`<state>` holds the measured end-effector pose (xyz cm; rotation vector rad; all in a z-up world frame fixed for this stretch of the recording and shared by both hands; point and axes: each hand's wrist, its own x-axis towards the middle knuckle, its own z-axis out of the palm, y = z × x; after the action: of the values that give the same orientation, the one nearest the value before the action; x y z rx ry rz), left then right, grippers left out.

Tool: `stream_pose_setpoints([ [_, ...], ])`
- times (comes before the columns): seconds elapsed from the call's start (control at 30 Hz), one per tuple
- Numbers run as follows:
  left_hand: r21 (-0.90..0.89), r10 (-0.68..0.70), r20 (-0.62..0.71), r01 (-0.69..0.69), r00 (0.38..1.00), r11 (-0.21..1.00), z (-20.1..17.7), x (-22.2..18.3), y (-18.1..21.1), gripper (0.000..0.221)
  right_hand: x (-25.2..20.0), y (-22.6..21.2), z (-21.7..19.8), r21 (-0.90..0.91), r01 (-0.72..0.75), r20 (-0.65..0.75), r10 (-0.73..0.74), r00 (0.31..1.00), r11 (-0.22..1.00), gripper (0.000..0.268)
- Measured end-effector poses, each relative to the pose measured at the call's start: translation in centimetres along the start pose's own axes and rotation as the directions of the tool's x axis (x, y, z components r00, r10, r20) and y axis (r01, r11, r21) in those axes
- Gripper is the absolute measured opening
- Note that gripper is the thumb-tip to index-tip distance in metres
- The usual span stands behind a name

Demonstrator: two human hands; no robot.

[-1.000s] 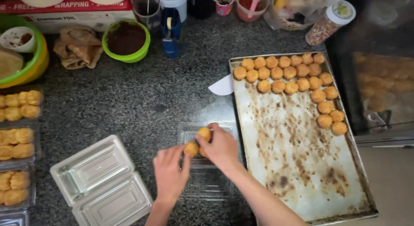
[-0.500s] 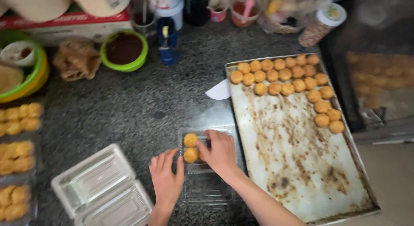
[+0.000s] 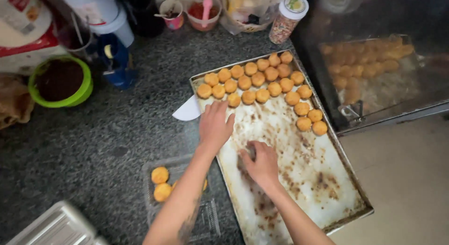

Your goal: Packing small round pastries from a baking tray into clear plastic containers at a bakery workstation.

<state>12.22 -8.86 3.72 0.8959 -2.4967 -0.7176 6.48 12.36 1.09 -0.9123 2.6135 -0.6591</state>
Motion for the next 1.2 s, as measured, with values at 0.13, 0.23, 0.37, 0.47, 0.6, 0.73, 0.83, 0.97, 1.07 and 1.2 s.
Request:
stream_pose_setpoints([
  [0.13,0.177,-0.015,0.176,-0.017,0.984,0.984,3.6,4.9,0.5,0.059,0.3,0.7,-0.2,-0.037,0.029,-0.007,-0.03,1.0,0.999,0.045],
  [0.23,0.27,0.045,0.22,-0.105,0.974,0.957,4.8,6.0,0.5,0.063,-0.1,-0.1,-0.2,-0.088,0.044,-0.052,-0.049,0.997,0.995,0.044],
  [0.37,0.281,0.059,0.155,-0.102,0.986,0.954,6.2,5.5,0.0,0.056,-0.9,-0.1,0.4,-0.205,0.124,-0.066,-0.141,0.988,0.971,0.044],
  [0.47,0.251,0.03,0.128,-0.062,0.991,0.966,6.8,4.7,-0.6,0.048,-1.1,0.0,0.9,-0.26,0.139,-0.056,-0.159,0.986,0.956,0.043],
  [0.6,0.153,-0.024,0.097,0.008,0.995,0.988,3.3,2.5,0.9,0.053,-0.8,0.4,0.9,-0.259,0.139,-0.049,-0.157,0.986,0.956,0.043],
  [0.73,0.045,-0.081,-0.093,0.086,0.992,0.995,-3.1,-4.0,0.8,0.059,-1.0,-0.1,0.8,-0.303,0.153,-0.017,-0.166,0.986,0.941,0.044],
  [0.83,0.05,-0.163,-0.125,0.17,0.979,0.984,-8.3,-9.9,-1.8,0.044,-1.3,0.0,1.4,-0.361,0.177,-0.017,-0.196,0.98,0.916,0.045],
  [0.97,0.125,-0.321,-0.168,0.343,0.932,0.931,-12.2,-17.5,-5.5,0.046,-2.8,-1.1,0.9,-0.376,0.2,0.009,-0.213,0.977,0.905,0.052],
  [1.07,0.178,-0.347,-0.164,0.373,0.924,0.911,-12.1,-20.3,-6.3,0.051,-3.5,-1.5,1.0,-0.379,0.222,0.025,-0.23,0.973,0.898,0.055],
  [1.2,0.306,-0.245,-0.167,0.286,0.955,0.908,-9.6,-21.0,-7.0,0.053,-3.0,-1.1,0.6,-0.398,0.232,0.107,-0.207,0.973,0.888,0.058],
])
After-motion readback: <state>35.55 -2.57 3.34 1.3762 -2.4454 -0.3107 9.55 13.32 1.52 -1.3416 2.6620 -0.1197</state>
